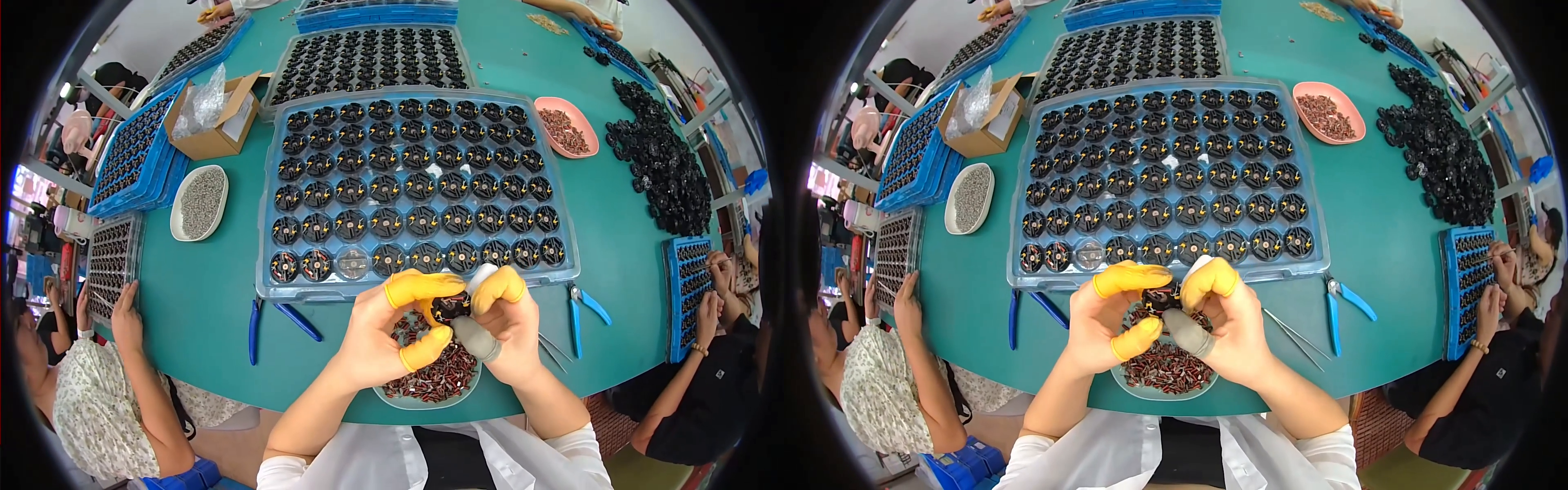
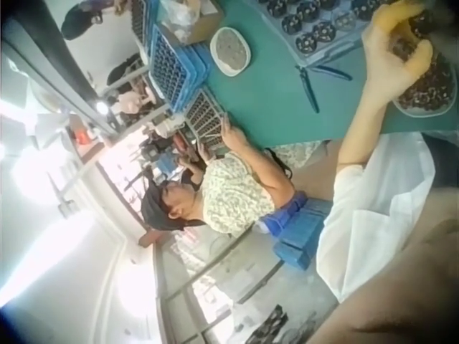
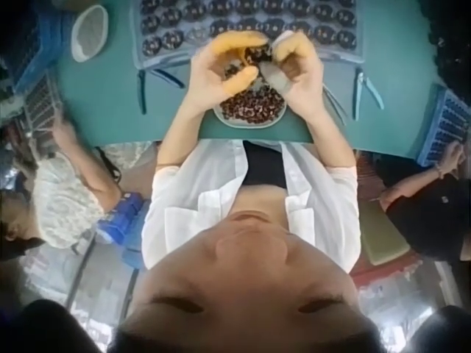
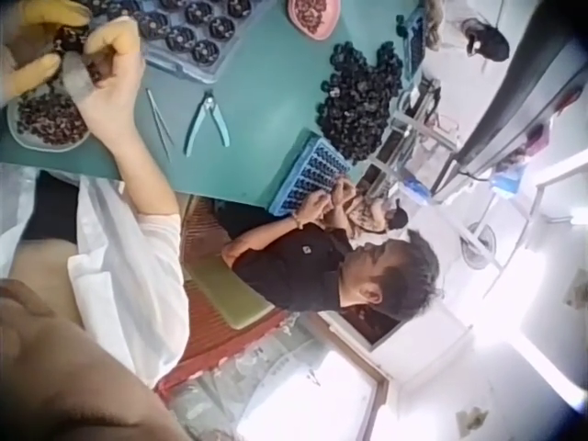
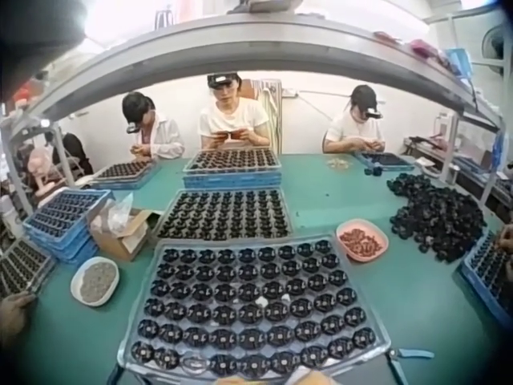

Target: The person assembles small electronic components into a component tray by hand, picking them from a sorting bowl and placing them into the tray.

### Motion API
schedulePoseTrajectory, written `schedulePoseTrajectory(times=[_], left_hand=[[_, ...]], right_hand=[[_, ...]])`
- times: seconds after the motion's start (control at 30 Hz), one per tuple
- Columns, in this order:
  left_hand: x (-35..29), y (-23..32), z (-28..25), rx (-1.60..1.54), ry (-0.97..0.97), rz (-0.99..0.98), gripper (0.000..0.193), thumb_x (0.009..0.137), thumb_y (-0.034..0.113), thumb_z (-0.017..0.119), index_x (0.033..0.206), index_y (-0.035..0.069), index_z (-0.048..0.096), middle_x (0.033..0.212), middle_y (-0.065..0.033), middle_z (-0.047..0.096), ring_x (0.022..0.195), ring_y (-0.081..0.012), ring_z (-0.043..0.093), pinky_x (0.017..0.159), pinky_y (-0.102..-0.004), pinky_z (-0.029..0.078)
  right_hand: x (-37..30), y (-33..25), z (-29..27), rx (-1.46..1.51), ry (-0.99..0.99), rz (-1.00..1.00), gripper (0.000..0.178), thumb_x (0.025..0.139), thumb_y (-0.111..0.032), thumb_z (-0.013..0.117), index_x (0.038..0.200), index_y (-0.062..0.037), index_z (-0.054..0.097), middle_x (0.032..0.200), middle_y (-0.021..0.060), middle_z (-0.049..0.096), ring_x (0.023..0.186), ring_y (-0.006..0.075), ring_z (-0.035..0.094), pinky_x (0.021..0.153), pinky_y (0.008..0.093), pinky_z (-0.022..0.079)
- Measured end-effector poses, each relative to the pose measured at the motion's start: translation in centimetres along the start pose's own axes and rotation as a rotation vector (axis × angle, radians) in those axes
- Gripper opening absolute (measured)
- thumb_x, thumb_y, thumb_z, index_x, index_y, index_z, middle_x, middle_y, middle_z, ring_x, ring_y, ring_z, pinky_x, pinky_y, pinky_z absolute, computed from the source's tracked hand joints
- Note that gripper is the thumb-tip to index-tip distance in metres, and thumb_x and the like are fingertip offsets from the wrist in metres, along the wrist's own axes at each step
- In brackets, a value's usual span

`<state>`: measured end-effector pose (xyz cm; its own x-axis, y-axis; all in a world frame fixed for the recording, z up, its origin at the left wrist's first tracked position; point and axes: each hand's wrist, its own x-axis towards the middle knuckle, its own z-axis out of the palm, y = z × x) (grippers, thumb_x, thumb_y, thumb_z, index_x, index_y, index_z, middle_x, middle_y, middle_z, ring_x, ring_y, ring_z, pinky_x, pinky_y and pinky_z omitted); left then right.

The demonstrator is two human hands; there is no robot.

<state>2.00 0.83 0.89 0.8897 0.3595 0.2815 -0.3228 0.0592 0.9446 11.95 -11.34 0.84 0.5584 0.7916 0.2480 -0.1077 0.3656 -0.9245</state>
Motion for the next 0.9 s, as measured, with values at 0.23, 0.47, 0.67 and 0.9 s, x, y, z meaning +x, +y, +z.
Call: schedulePoseTrajectory(times=[0.23,0.47,0.67,0.9], left_hand=[[0.06,-0.19,-0.36,-0.110,0.028,-0.003,0.036,0.063,-0.004,0.060,0.099,0.000,0.053,0.100,-0.0080,0.053,0.088,-0.0134,0.051,0.079,-0.0285,0.042],[-0.01,0.01,-0.16,-0.044,0.068,-0.010,0.034,0.061,-0.003,0.060,0.094,0.001,0.053,0.095,-0.0071,0.054,0.081,-0.0122,0.053,0.073,-0.0273,0.044],[0.05,0.31,-0.50,0.122,0.051,0.028,0.035,0.059,-0.003,0.061,0.092,0.002,0.053,0.089,-0.0067,0.056,0.073,-0.0103,0.054,0.063,-0.0240,0.046],[-0.13,0.51,-0.21,-0.038,0.083,-0.047,0.032,0.061,-0.004,0.057,0.092,0.001,0.051,0.092,-0.0060,0.053,0.078,-0.0102,0.053,0.069,-0.0242,0.045]], right_hand=[[0.06,-0.81,-0.02,-0.104,-0.058,0.012,0.021,0.066,0.006,0.061,0.081,-0.0001,0.049,0.087,0.0071,0.049,0.079,0.0128,0.048,0.074,0.0266,0.040],[-0.01,-1.01,-0.04,-0.323,-0.088,-0.034,0.020,0.065,0.005,0.063,0.080,0.0012,0.051,0.085,0.0085,0.052,0.076,0.0140,0.052,0.071,0.0257,0.043],[0.17,-0.85,0.34,-0.392,-0.015,-0.078,0.017,0.063,0.000,0.067,0.074,-0.0022,0.054,0.074,0.0075,0.056,0.062,0.0147,0.054,0.056,0.0236,0.043],[0.19,-0.45,0.36,-0.421,-0.031,-0.118,0.017,0.063,0.000,0.068,0.074,-0.0021,0.055,0.075,0.0081,0.057,0.063,0.0158,0.056,0.056,0.0243,0.044]])
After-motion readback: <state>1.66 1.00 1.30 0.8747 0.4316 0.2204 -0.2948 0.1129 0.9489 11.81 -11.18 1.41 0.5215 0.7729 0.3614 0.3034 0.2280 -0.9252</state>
